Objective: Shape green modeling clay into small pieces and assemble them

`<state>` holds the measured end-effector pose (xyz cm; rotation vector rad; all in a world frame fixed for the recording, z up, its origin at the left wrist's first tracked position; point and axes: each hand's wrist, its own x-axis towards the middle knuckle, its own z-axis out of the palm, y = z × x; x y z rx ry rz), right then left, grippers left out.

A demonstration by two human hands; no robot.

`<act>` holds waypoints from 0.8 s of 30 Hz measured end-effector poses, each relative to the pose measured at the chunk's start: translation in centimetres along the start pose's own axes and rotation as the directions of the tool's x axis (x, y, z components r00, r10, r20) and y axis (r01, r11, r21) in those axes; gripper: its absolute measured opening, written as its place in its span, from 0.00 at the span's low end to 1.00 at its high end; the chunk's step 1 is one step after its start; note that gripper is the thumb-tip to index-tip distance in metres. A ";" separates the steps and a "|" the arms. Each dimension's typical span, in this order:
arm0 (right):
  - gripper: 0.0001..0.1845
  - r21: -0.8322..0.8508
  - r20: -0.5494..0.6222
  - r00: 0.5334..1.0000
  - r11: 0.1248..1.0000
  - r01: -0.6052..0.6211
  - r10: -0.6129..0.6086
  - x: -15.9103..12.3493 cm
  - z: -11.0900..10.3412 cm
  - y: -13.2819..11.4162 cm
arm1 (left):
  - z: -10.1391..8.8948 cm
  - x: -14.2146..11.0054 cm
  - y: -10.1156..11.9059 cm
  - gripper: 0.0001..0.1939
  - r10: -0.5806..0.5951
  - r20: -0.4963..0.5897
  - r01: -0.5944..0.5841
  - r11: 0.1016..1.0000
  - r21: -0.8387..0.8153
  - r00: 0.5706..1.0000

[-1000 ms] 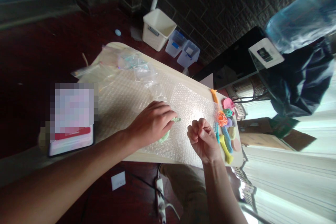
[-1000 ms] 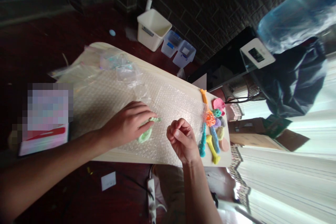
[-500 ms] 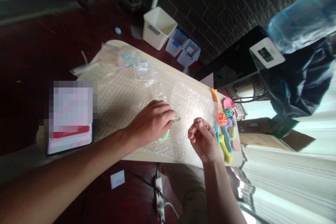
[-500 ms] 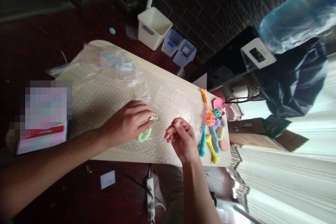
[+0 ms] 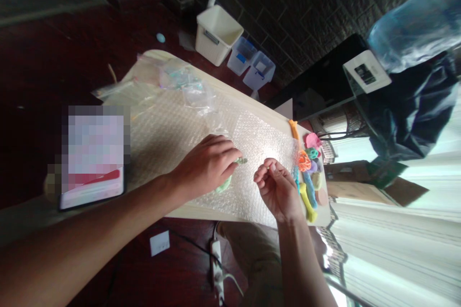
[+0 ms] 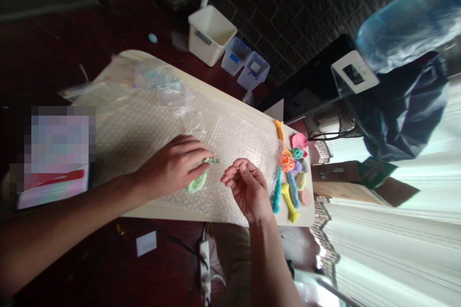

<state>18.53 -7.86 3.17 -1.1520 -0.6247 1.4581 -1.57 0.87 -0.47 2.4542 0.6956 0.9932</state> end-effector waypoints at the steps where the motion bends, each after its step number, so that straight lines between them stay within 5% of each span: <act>1: 0.10 0.004 0.002 1.000 1.000 0.002 -0.002 0.0 0.0 0.0 | 0.0 0.0 0.0 0.05 -0.001 0.001 0.001 1.000 -0.001 1.000; 6: 0.17 0.035 0.023 1.000 0.999 0.004 -0.005 0.1 -0.2 0.1 | -0.2 0.0 0.0 0.05 0.000 0.004 0.000 1.000 -0.007 1.000; 12: 0.12 0.095 0.011 0.998 0.994 0.053 -0.054 0.3 -0.4 0.3 | -0.2 -0.1 0.0 0.06 -0.002 0.006 0.002 1.000 -0.003 1.000; 24: 0.14 0.120 -0.039 0.997 0.991 -0.065 0.070 0.2 -1.1 -0.4 | 0.0 -0.1 0.0 0.05 0.000 -0.003 0.000 1.000 -0.008 1.000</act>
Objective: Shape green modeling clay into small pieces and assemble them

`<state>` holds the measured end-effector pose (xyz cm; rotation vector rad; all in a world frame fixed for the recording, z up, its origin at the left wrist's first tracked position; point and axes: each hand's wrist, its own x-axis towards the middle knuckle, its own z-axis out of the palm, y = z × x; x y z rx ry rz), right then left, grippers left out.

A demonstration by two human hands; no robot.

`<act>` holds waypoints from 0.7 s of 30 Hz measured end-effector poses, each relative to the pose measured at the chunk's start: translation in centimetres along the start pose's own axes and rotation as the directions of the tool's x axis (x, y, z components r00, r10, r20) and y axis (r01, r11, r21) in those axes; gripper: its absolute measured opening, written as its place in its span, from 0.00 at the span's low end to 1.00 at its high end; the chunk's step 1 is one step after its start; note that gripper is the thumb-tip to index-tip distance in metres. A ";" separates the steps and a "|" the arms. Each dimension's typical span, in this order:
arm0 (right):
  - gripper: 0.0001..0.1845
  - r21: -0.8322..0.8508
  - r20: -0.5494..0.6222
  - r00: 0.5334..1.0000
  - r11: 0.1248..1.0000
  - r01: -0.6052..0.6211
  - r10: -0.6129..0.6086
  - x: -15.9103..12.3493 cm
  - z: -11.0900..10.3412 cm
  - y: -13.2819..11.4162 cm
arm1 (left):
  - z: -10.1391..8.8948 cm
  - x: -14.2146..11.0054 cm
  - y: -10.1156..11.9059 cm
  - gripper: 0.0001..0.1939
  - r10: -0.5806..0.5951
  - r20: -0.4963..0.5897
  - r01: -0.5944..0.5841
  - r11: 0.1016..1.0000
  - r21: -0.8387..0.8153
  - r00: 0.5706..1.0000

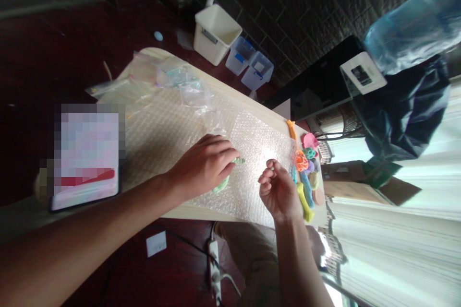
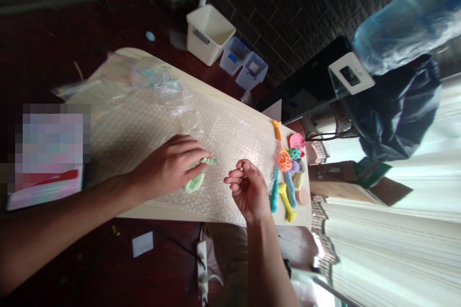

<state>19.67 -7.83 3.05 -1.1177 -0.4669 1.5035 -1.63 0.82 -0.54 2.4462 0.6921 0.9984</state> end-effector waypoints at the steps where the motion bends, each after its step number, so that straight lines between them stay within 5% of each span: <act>1: 0.14 0.004 -0.007 1.000 1.000 0.006 -0.005 0.0 0.0 0.1 | 0.0 0.0 0.0 0.05 0.000 0.000 0.000 1.000 -0.002 1.000; 8: 0.13 0.017 0.053 0.990 0.991 0.133 -0.133 0.0 0.6 0.5 | 0.1 0.0 -0.1 0.05 -0.002 0.005 0.002 1.000 -0.009 1.000; 16: 0.10 -0.036 -0.036 0.999 0.999 0.014 -0.016 -0.2 0.1 0.2 | 0.0 0.0 -0.1 0.06 0.007 -0.006 -0.007 1.000 0.004 1.000; 21: 0.09 -0.116 -0.016 0.994 0.988 0.101 -0.104 -0.1 0.6 0.5 | -0.1 0.1 0.2 0.06 -0.028 0.017 0.028 0.999 -0.039 0.999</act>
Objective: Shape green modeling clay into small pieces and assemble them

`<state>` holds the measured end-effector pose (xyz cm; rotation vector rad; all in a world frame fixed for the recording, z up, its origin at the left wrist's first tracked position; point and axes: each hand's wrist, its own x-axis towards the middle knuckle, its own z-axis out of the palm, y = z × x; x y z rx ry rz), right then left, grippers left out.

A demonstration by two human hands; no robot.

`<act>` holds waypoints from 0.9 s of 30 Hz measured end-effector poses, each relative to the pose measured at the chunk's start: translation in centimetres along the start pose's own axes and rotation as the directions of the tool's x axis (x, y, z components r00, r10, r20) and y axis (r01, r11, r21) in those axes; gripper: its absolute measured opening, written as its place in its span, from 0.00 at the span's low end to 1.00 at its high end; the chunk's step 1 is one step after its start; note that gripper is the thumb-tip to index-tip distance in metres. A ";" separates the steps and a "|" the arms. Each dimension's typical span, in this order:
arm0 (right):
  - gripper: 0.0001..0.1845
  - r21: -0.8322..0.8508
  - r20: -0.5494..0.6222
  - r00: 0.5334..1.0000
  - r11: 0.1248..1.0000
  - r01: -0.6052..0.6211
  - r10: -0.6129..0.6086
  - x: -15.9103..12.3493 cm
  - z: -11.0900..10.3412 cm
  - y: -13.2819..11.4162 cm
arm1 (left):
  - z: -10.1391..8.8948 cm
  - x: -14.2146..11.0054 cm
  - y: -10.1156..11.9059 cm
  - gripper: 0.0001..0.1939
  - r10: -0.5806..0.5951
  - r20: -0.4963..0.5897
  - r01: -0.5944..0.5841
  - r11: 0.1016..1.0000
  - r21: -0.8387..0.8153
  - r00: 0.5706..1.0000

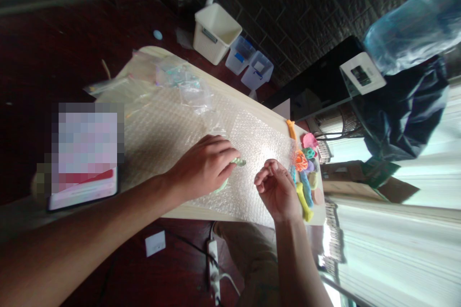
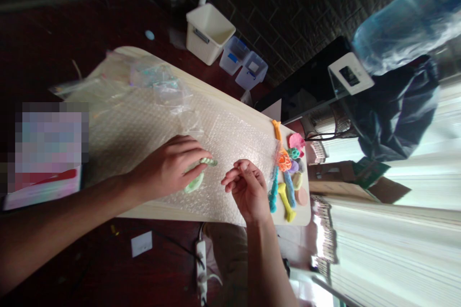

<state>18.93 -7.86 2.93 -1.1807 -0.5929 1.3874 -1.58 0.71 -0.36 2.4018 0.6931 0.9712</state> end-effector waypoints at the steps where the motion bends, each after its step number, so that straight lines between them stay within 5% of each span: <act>1: 0.08 -0.014 -0.005 0.999 0.999 0.035 -0.035 0.0 0.1 0.1 | 0.0 0.0 0.1 0.06 -0.012 0.004 0.012 1.000 -0.019 1.000; 13: 0.08 -0.210 -0.047 0.961 0.944 0.256 -0.271 -0.2 0.7 0.7 | -0.2 0.5 0.8 0.10 -0.152 -0.081 0.124 0.952 -0.279 0.985; 19: 0.06 -0.468 0.008 0.873 0.770 0.434 -0.487 -0.5 0.9 1.5 | -0.3 0.7 1.2 0.05 -0.171 -0.054 0.143 0.930 -0.339 0.984; 27: 0.08 -0.522 0.089 0.875 0.726 0.448 -0.475 -0.9 1.4 1.7 | 0.0 0.6 1.5 0.05 -0.170 -0.040 0.144 0.918 -0.370 0.985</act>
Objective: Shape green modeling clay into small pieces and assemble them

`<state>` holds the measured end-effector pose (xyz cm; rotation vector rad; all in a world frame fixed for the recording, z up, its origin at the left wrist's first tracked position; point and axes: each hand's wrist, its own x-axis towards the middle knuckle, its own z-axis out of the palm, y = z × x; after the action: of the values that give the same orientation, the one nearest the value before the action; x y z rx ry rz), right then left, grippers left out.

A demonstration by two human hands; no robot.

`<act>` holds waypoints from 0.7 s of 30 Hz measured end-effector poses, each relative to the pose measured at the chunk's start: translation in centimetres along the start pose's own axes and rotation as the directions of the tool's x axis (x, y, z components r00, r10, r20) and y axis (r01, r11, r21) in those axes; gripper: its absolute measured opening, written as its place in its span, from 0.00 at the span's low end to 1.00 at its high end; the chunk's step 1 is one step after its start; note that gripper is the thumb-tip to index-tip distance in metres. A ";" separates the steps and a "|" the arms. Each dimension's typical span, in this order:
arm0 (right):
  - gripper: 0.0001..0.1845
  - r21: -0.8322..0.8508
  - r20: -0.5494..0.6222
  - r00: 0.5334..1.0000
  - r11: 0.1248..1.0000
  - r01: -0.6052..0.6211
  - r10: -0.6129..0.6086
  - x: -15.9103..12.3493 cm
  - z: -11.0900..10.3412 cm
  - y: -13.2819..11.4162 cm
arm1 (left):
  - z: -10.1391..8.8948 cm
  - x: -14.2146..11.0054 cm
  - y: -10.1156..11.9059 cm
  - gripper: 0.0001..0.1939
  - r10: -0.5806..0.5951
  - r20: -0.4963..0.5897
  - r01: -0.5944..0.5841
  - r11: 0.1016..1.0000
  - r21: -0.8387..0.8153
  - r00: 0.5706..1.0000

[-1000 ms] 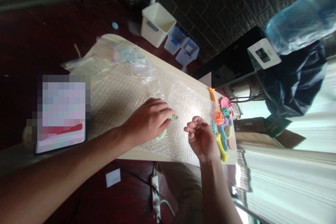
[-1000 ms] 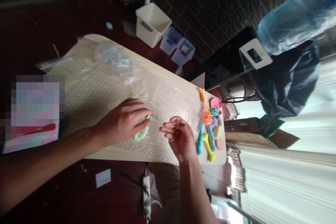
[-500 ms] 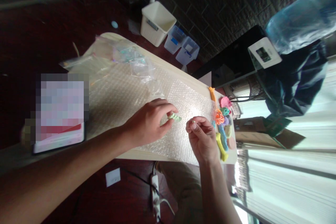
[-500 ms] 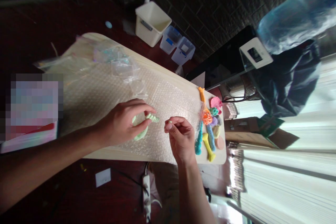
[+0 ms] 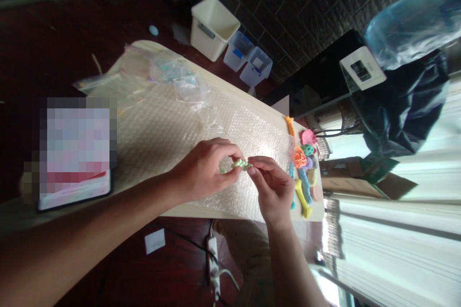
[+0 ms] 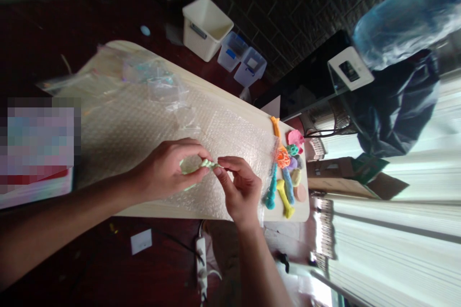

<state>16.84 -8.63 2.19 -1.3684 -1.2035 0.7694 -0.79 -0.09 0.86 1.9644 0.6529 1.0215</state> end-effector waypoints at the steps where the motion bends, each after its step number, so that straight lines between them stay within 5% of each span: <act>1: 0.08 -0.002 0.004 1.000 1.000 -0.004 0.004 0.0 0.0 0.0 | 0.0 0.0 0.0 0.05 -0.002 0.000 0.002 1.000 0.005 1.000; 21: 0.08 0.070 0.029 0.998 0.996 -0.052 0.050 -0.2 0.1 0.0 | 0.1 0.0 0.3 0.04 -0.090 0.008 0.090 0.995 -0.046 0.996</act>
<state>16.73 -8.80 2.11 -1.3390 -1.1558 0.8613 -0.72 -0.34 1.09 1.8797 0.7016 0.9667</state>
